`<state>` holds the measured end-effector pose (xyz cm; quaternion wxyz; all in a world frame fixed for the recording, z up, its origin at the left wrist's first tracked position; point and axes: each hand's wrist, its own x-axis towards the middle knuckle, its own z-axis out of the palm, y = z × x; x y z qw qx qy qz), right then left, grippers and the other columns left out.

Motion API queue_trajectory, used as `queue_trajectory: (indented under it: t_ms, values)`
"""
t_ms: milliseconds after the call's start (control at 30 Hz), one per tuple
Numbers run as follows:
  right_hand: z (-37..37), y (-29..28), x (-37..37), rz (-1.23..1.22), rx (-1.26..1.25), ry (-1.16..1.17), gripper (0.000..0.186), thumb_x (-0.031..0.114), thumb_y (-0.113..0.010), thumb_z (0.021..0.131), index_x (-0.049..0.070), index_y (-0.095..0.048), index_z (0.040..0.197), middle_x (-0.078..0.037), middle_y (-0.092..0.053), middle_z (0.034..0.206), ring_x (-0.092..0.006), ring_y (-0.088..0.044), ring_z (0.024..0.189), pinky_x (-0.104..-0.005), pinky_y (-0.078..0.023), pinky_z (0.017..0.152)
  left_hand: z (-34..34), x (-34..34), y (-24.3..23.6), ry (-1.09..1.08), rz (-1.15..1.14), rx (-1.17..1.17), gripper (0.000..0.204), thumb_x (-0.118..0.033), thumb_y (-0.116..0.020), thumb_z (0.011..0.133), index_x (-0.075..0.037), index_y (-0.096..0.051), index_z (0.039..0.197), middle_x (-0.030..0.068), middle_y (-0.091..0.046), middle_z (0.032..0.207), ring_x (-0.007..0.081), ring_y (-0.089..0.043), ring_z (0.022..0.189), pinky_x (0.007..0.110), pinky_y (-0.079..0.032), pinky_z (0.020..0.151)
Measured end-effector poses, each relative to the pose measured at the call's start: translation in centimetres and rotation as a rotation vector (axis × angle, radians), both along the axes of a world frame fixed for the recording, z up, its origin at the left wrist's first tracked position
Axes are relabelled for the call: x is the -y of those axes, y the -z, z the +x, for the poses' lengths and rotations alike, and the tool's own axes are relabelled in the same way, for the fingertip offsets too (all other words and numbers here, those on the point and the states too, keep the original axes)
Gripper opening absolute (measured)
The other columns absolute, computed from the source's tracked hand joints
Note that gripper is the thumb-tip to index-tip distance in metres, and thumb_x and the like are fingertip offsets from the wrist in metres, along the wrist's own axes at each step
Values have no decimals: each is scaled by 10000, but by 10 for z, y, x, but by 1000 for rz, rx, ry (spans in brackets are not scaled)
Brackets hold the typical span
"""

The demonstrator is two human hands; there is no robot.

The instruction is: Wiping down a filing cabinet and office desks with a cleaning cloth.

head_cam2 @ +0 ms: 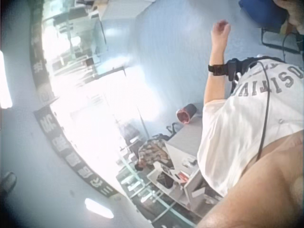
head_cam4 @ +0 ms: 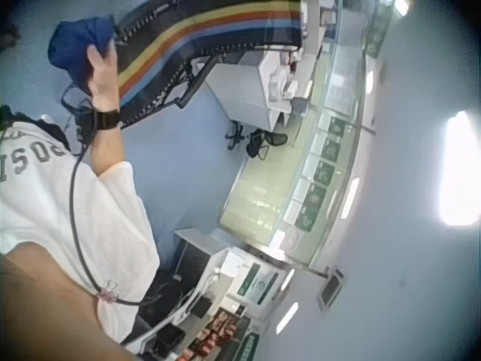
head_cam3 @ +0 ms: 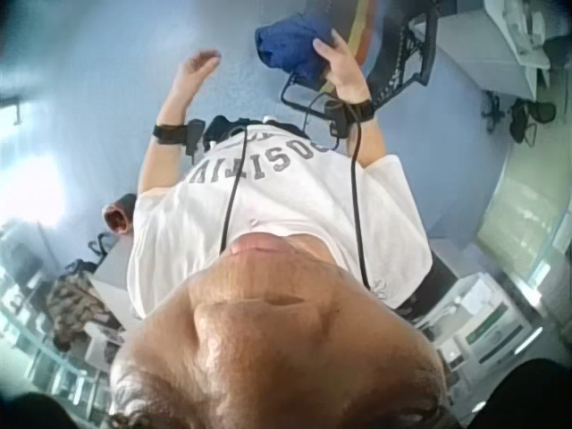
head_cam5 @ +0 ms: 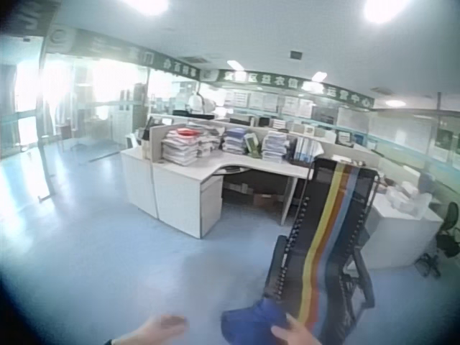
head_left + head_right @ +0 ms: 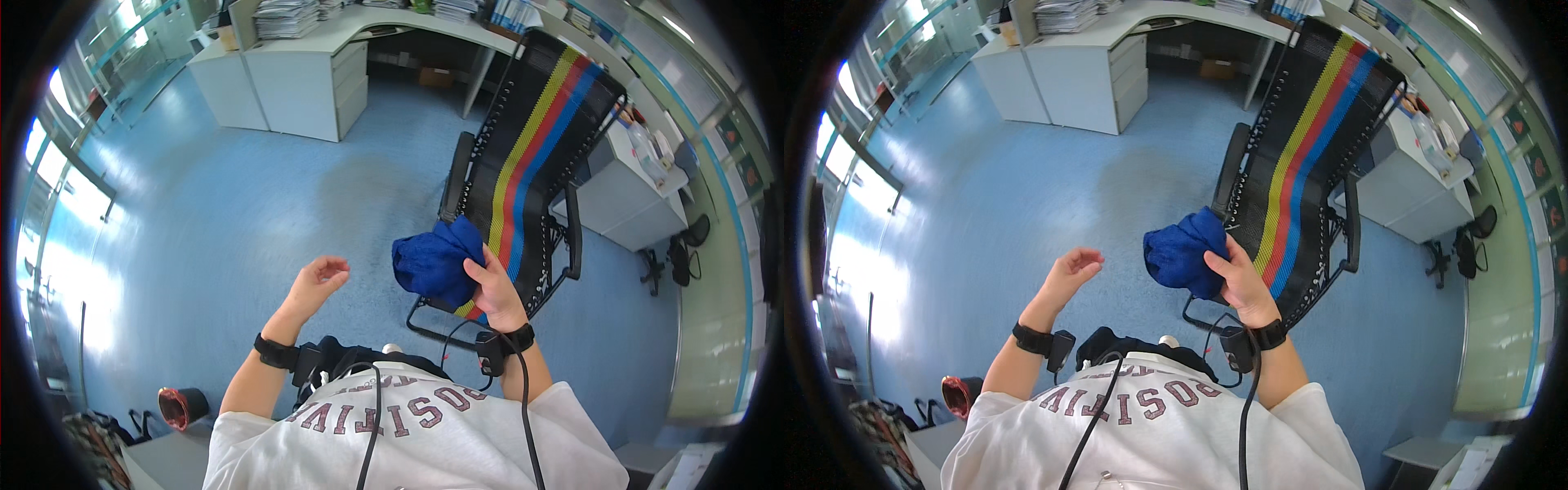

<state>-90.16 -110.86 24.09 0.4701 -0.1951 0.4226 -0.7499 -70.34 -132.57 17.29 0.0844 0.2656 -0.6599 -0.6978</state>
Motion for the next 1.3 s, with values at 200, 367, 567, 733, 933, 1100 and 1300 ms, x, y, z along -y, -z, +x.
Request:
queue_trajectory:
  t_ms: [200, 367, 567, 733, 933, 1100, 1300]
  values:
    - [4, -2, 45, 52, -199, -387, 513, 88, -618, 767, 25, -398, 1226, -52, -512, 1106, -135, -490, 998, -273, -361, 908, -24, -33, -44, -37, -601, -128, 831, -90, -718, 639, -103, -249, 1325, 104, -329, 1307, 168, -409, 1121, 304, -380, 897]
    - [14, 15, 92, 79, -176, -535, 553, 45, -648, 728, 33, -395, 1220, -37, -517, 1087, -122, -497, 964, -258, -389, 865, -22, 1, -35, 8, -308, 54, 704, -5, -665, 608, -60, -368, 1244, 100, -512, 1109, 158, -508, 966, 289, -419, 830]
    - [-12, 93, 152, 318, -790, -156, 377, 98, -697, 691, -4, -540, 1018, -44, -536, 1067, -111, -507, 919, -252, -417, 795, -19, 65, -21, 8, -183, 165, 350, -74, -632, 633, 14, -562, 964, 48, -599, 761, 109, -546, 709, 258, -462, 649]
    - [-4, 82, 228, 148, -465, -228, 339, 149, -667, 739, -1, -553, 1021, -29, -542, 1064, -111, -510, 896, -261, -406, 814, -16, 141, -16, 205, 80, 82, 352, -94, -647, 674, 13, -557, 997, 38, -604, 838, 105, -527, 766, 253, -435, 729]
    - [-12, 51, 335, 178, -298, -543, 435, 143, -674, 742, 7, -495, 1115, -23, -568, 994, -102, -526, 871, -267, -406, 829, -1, 255, -42, 178, -49, 76, 397, -104, -651, 669, 2, -543, 1036, 69, -614, 867, 131, -550, 780, 264, -441, 748]
    - [9, 25, 421, 166, -318, -560, 438, 106, -689, 716, 15, -494, 1098, -24, -561, 987, -106, -519, 893, -263, -412, 817, 14, 327, -22, -76, -172, 25, 472, -132, -677, 664, -18, -504, 1089, 104, -599, 932, 178, -567, 850, 281, -448, 766]
    - [7, 9, 538, 34, -519, -588, 331, 92, -661, 732, 34, -497, 1014, -20, -560, 947, -99, -513, 856, -259, -415, 785, 19, 408, -11, -275, -153, 92, 501, -166, -723, 655, -11, -491, 1071, 100, -580, 914, 183, -555, 845, 292, -443, 754]
